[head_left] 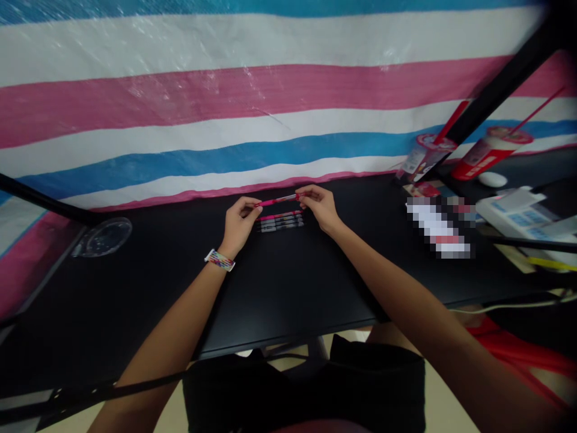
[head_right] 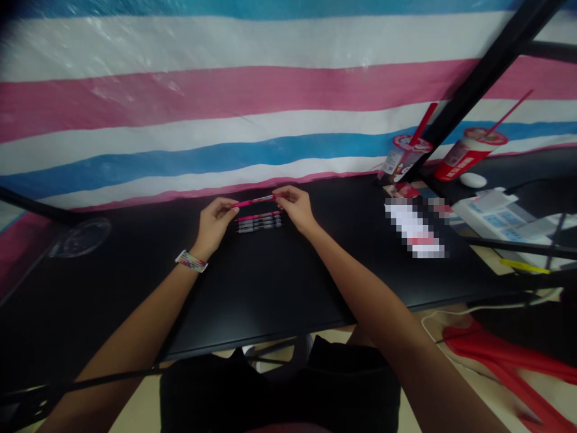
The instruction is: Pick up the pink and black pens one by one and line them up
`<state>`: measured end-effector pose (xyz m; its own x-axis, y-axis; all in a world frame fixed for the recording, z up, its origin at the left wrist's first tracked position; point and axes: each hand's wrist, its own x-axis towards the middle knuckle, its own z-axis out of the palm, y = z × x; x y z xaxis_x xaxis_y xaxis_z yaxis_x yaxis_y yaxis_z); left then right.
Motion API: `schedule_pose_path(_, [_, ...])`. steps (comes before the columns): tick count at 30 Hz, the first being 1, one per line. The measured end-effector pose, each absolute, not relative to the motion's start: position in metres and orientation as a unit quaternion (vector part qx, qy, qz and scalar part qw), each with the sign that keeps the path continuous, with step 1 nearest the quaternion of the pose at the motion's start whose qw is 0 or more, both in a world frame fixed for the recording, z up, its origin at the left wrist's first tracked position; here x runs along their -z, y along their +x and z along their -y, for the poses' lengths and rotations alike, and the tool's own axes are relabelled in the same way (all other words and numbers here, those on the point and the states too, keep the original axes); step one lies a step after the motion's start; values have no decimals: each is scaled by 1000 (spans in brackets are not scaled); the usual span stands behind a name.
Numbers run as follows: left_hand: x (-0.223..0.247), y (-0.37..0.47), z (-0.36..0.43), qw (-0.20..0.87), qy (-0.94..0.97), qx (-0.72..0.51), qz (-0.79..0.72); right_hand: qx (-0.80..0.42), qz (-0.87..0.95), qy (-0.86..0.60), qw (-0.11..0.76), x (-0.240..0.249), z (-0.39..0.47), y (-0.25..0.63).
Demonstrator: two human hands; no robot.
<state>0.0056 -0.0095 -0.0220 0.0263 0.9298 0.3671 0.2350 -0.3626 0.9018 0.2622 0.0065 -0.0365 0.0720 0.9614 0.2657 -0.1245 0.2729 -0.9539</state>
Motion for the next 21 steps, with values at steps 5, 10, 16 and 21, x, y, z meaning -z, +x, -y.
schedule_pose_path(5, [21,7,9,332,632,-526,-462,-451,514,-397,611,37,-6,263])
schedule_pose_path(10, [22,7,9,328,642,-531,-445,-450,522,-407,599,35,-5,262])
schedule_pose_path(16, [21,8,11,369,616,-547,-430,-454,525,-402,597,33,-4,262])
schedule_pose_path(21, [23,7,9,325,640,-544,-434,-450,523,-409,597,34,-4,262])
